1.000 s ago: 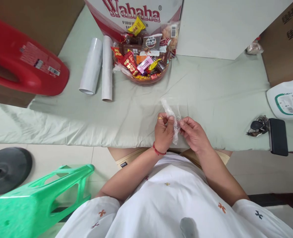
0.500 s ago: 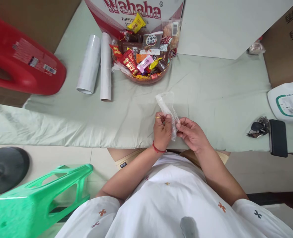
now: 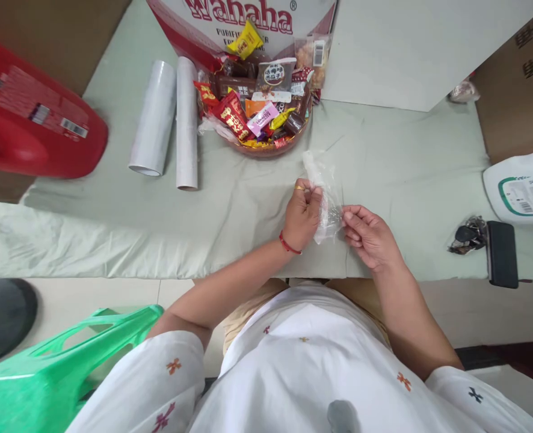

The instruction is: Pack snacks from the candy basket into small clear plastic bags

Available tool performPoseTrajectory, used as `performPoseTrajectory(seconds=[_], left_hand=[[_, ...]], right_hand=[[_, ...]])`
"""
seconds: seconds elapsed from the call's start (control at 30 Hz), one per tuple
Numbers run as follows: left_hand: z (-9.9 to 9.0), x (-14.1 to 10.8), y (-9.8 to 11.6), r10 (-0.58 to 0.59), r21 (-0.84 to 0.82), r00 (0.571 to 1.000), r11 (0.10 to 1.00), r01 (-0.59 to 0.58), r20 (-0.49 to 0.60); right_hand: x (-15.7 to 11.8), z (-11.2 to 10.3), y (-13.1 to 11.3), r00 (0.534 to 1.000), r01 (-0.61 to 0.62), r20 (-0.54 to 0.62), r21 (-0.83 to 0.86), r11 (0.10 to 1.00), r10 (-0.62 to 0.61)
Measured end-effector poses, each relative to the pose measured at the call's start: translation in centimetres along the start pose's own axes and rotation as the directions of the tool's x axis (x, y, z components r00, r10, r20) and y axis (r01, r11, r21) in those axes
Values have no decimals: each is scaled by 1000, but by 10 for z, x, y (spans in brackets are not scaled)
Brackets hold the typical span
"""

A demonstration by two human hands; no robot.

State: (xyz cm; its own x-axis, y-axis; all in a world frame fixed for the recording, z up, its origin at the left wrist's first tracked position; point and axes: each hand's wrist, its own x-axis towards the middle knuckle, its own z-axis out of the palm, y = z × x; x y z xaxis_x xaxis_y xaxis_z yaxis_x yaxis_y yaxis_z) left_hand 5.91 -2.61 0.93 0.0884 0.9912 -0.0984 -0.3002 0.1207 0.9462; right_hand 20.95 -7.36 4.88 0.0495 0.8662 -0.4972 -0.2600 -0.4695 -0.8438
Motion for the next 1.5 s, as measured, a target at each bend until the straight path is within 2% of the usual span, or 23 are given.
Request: performPoseTrajectory(seconds=[0.07, 0.17, 0.23, 0.37, 0.5, 0.67, 0.8, 1.03, 1.1, 1.17, 1.3, 1.4, 1.5], left_hand=[[2, 8, 0, -17, -6, 999, 1000, 17, 36], [2, 15, -1, -36, -48, 997, 998, 39, 64], [-1, 17, 0, -60, -102, 995, 992, 68, 80], [-14, 23, 9, -210, -233, 976, 948, 219, 60], [-20, 30, 15, -336, -206, 933, 911, 357, 132], [-17, 29, 13, -346, -104, 904, 919, 381, 249], [-16, 26, 13, -371, -22, 886, 920, 392, 278], [-20, 28, 17, -358, -16, 859, 920, 391, 365], [-20, 30, 17, -361, -26, 866, 919, 393, 346], [-20, 30, 16, -352, -40, 891, 925, 378, 288], [-18, 31, 13, -333, -41, 919, 936, 349, 212], [-18, 31, 13, -326, -29, 922, 940, 339, 211], [-20, 32, 13, -333, -41, 908, 934, 354, 254]], right_hand=[[7, 4, -1, 998, 45, -42, -61, 997, -48], [22, 12, -1, 994, 94, -37, -186, 978, -102], [34, 17, -1, 979, 180, -42, -257, 950, -197], [53, 25, 6, 902, 366, -77, -387, 846, -425], [61, 29, 15, 851, 433, -72, -460, 775, -519], [64, 28, 20, 848, 440, -81, -445, 780, -524], [64, 26, 21, 860, 433, -77, -414, 801, -505], [64, 23, 18, 890, 383, -112, -339, 859, -441], [64, 21, 16, 898, 374, -115, -312, 873, -426], [63, 21, 16, 903, 378, -91, -300, 876, -421], [63, 21, 20, 895, 407, -44, -326, 853, -444], [63, 21, 21, 897, 403, -42, -332, 853, -440], [63, 20, 20, 907, 385, -39, -324, 864, -418]])
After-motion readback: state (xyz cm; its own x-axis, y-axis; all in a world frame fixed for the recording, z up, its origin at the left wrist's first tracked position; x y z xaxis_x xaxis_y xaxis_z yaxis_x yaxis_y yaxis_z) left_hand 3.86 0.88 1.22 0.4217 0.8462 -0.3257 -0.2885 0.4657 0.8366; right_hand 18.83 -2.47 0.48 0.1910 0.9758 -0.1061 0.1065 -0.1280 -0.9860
